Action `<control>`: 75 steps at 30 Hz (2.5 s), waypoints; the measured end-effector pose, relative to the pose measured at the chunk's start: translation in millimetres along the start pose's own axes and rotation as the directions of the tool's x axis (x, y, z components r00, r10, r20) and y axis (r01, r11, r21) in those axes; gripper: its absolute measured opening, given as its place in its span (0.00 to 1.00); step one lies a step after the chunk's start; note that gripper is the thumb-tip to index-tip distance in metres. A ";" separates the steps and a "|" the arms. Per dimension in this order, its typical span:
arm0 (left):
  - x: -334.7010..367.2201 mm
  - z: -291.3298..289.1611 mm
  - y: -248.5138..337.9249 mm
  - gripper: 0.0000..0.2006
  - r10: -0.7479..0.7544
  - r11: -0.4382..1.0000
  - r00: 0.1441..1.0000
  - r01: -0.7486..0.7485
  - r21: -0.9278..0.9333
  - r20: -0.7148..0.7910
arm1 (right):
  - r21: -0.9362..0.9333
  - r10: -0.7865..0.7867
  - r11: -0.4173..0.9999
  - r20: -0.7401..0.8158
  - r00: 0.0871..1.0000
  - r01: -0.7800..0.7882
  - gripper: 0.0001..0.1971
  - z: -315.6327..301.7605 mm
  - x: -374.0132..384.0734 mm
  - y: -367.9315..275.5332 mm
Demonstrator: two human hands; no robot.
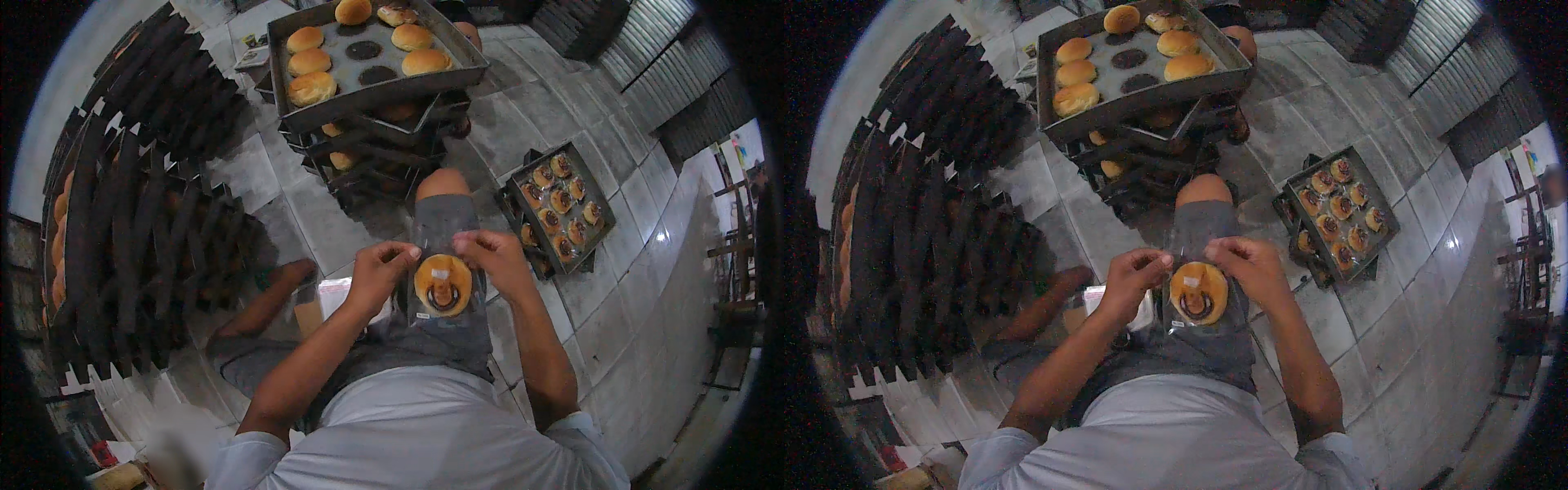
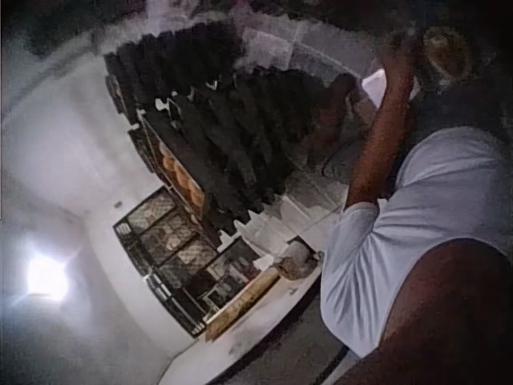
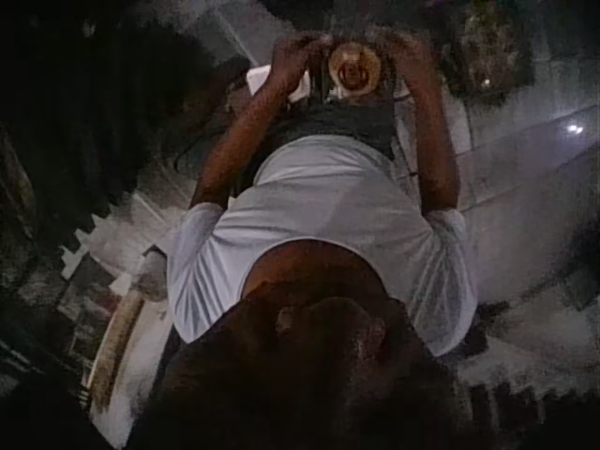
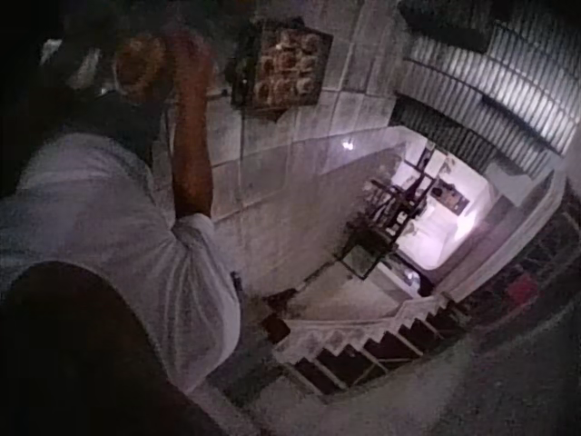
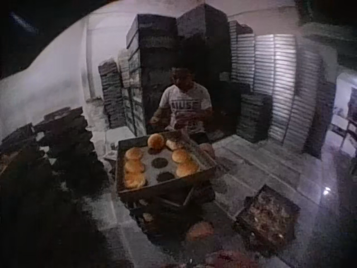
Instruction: The person sits on the floor and repeatedly places round buns into clear plastic bags, then sets the packaged buns onto a nearby metal tray. The person handles buns one at a time from a tray and continues the packaging process.
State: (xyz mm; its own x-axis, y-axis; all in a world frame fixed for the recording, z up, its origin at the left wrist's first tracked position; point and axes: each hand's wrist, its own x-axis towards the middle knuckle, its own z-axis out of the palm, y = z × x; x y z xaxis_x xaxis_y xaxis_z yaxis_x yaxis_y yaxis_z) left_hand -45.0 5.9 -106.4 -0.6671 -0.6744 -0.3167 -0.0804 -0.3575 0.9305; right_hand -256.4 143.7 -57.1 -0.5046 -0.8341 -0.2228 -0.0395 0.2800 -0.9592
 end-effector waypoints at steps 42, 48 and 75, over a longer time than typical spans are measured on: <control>-109.5 -79.7 -25.7 0.19 0.251 0.263 0.968 -0.067 0.962 -0.001 | -0.683 -0.988 0.017 0.100 0.116 0.730 0.24 44.8 202.9 -177.5; -113.3 -99.6 -113.1 0.18 0.450 0.011 0.876 -0.200 0.980 0.174 | -0.491 -0.684 0.510 0.267 0.679 0.707 0.23 81.4 236.0 -180.0; -110.1 -181.5 19.3 0.09 -0.074 0.894 0.772 -0.229 -0.385 -0.631 | -0.440 -0.539 0.741 0.060 0.840 0.506 0.23 184.8 324.5 -179.3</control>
State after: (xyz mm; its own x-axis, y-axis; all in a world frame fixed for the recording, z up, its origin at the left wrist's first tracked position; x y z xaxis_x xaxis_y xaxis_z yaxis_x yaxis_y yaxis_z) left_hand 161.4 -44.1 -87.0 -0.0416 -0.9021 -0.4295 0.3656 -0.4138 0.8337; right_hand -253.6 -265.1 10.4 -0.3512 -0.8803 0.3189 -0.6644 -0.0057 -0.7473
